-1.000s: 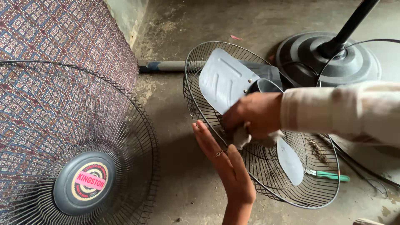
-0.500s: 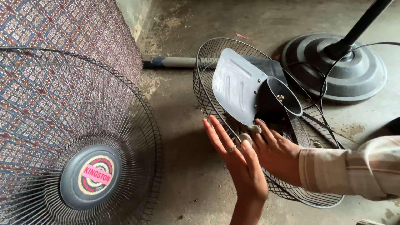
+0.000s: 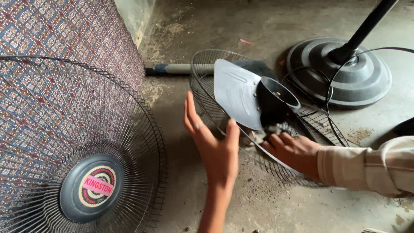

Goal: The person wipes the blades and metal cage of a disassembled electric fan using a cloth. They rotate the fan head to access different areas and continue wiping the surfaces.

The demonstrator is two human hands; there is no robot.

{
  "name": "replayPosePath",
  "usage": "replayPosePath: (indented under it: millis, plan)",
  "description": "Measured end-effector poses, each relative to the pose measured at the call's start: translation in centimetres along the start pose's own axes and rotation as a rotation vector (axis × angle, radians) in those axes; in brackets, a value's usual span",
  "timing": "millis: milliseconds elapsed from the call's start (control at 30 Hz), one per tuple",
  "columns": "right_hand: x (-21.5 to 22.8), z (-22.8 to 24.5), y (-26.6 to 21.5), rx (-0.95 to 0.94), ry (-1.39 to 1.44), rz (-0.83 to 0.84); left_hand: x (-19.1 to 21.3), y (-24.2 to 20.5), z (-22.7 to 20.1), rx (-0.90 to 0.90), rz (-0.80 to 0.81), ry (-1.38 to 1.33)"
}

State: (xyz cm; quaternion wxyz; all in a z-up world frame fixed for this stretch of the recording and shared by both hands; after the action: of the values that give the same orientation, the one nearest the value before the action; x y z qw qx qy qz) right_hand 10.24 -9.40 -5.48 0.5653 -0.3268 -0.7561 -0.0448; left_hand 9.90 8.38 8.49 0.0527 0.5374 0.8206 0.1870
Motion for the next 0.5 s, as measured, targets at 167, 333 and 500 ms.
replayPosePath:
  millis: [167,333,500]
  plan:
    - [-1.3,-6.0,0.2,-0.333,0.435,-0.09,-2.5,5.6,1.8,-0.027,-0.007,0.084]
    - [-3.7,-7.8,2.1,-0.492,0.658,-0.054,-3.1,4.9,2.2,-0.094,-0.165,0.086]
    - [-3.4,-8.9,1.9,-0.765,0.978,-0.479,-4.9,-2.0,-1.1,-0.126,-0.148,0.159]
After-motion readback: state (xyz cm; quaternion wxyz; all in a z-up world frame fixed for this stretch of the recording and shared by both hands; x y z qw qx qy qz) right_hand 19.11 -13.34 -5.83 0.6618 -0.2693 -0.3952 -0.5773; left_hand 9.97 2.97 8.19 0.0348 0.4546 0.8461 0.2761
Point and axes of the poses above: each hand's wrist, its own y-axis towards the middle knuckle, its own x-axis out of the back of the hand, z = x × y, the point moved 10 cm from there along y, towards the middle knuckle, and after that the axes turned 3 degrees about y, right-handed, at the moved point
